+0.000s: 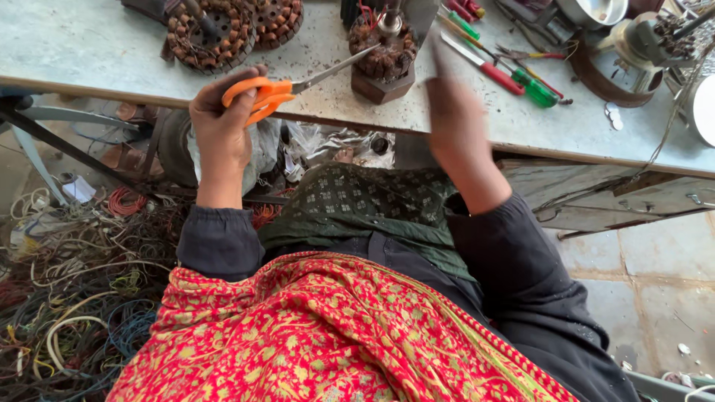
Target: The person uses orange-handled shears to cut and pull wires from a cylindrical electrical component, likely a motor stator. They repeatedly use a hammer to strike the shears or the component to loosen parts. The person also uses a screwdriver to pry at the component.
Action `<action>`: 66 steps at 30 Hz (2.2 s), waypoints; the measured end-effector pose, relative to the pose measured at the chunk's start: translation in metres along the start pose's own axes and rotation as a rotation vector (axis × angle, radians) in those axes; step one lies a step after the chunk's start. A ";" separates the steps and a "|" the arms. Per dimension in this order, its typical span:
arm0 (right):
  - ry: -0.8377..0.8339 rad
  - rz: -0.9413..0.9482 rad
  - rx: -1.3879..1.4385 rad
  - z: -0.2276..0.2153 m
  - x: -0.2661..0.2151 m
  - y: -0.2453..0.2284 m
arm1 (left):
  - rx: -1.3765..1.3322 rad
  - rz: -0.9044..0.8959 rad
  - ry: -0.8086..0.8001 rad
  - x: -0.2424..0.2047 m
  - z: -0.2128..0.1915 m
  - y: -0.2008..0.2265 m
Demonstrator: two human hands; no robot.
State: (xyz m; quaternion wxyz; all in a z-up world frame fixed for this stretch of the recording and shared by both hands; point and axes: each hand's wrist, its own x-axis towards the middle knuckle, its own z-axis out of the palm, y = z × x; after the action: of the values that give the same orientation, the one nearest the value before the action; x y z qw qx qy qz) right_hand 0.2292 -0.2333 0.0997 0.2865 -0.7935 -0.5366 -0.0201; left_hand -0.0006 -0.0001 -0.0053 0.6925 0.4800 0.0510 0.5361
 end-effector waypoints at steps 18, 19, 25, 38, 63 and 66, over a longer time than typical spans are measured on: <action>0.109 -0.036 0.171 0.004 -0.017 0.039 | 0.067 0.015 0.026 0.000 0.018 0.000; 0.165 -0.085 0.206 0.001 -0.021 0.044 | 0.066 0.028 0.009 -0.003 0.017 -0.002; 0.290 -0.069 -0.058 0.027 -0.019 0.051 | 0.084 0.055 0.010 -0.004 0.012 -0.008; 0.262 -0.076 0.040 0.012 -0.019 0.028 | 0.290 0.174 0.042 -0.014 0.025 0.000; 0.225 -0.112 0.157 0.013 -0.023 0.019 | 0.629 0.303 -0.035 -0.012 0.026 0.002; 0.084 -0.078 -0.004 0.006 -0.021 0.014 | 0.675 0.305 -0.094 -0.012 0.030 0.008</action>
State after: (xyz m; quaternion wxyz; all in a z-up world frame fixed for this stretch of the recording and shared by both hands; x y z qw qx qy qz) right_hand 0.2308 -0.2517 0.0821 0.3063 -0.7709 -0.5546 -0.0653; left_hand 0.0062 -0.0283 0.0107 0.4092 0.7074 0.1209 0.5635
